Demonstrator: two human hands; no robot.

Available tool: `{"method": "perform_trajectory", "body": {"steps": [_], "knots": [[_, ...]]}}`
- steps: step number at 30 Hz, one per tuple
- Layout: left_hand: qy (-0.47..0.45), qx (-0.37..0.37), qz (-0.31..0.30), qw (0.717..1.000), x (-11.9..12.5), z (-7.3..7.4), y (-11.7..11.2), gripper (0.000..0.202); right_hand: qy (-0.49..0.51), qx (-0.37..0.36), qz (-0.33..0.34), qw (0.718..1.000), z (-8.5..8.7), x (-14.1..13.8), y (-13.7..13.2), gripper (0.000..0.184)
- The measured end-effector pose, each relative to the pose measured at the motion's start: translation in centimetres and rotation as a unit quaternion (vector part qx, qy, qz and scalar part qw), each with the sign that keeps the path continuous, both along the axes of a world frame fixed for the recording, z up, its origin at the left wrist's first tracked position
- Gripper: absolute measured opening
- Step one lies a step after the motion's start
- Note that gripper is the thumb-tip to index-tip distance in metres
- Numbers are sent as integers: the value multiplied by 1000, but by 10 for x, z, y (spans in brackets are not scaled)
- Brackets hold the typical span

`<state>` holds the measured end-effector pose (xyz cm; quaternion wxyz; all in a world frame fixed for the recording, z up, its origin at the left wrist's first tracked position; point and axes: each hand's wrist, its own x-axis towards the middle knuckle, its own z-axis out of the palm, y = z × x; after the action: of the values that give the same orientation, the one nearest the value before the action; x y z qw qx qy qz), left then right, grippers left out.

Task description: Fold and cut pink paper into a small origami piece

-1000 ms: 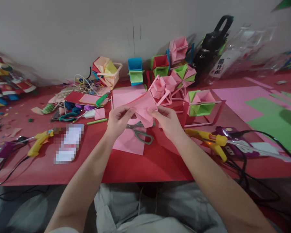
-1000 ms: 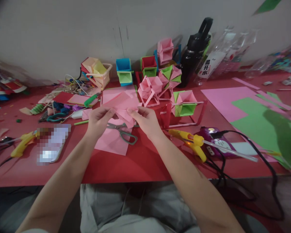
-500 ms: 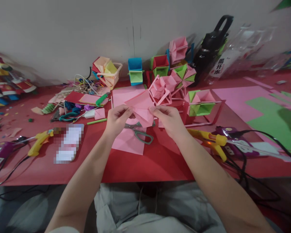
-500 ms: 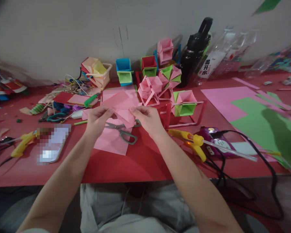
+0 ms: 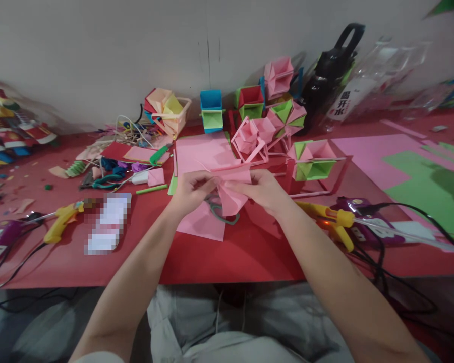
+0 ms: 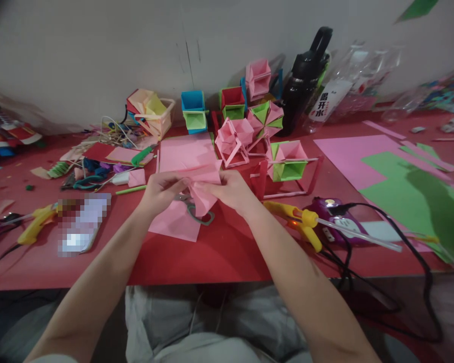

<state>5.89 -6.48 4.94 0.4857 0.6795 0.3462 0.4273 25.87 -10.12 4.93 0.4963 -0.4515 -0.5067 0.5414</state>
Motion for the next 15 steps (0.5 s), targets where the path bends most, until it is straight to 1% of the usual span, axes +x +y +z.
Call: {"method": "perform_trajectory", "body": {"steps": [3, 5, 8, 11, 13, 15], "knots": [[-9, -40, -35, 999, 4, -2, -2, 36, -18, 7, -1, 1000, 4, -5, -3, 32], [-9, -51, -41, 998, 4, -1, -3, 35, -37, 9, -6, 999, 5, -7, -4, 28], [2, -32, -23, 999, 1, 1, -1, 32, -52, 2, -13, 999, 5, -5, -3, 29], [10, -5, -5, 1000, -3, 3, 2, 30, -64, 0, 4, 998, 2, -1, -1, 30], [12, 1, 3, 1000, -5, 3, 4, 28, -72, 4, 17, 997, 0, 1, 0, 29], [14, -1, 12, 1000, -7, 4, 5, 26, -78, 7, 10, 997, 0, 1, 0, 31]]}}
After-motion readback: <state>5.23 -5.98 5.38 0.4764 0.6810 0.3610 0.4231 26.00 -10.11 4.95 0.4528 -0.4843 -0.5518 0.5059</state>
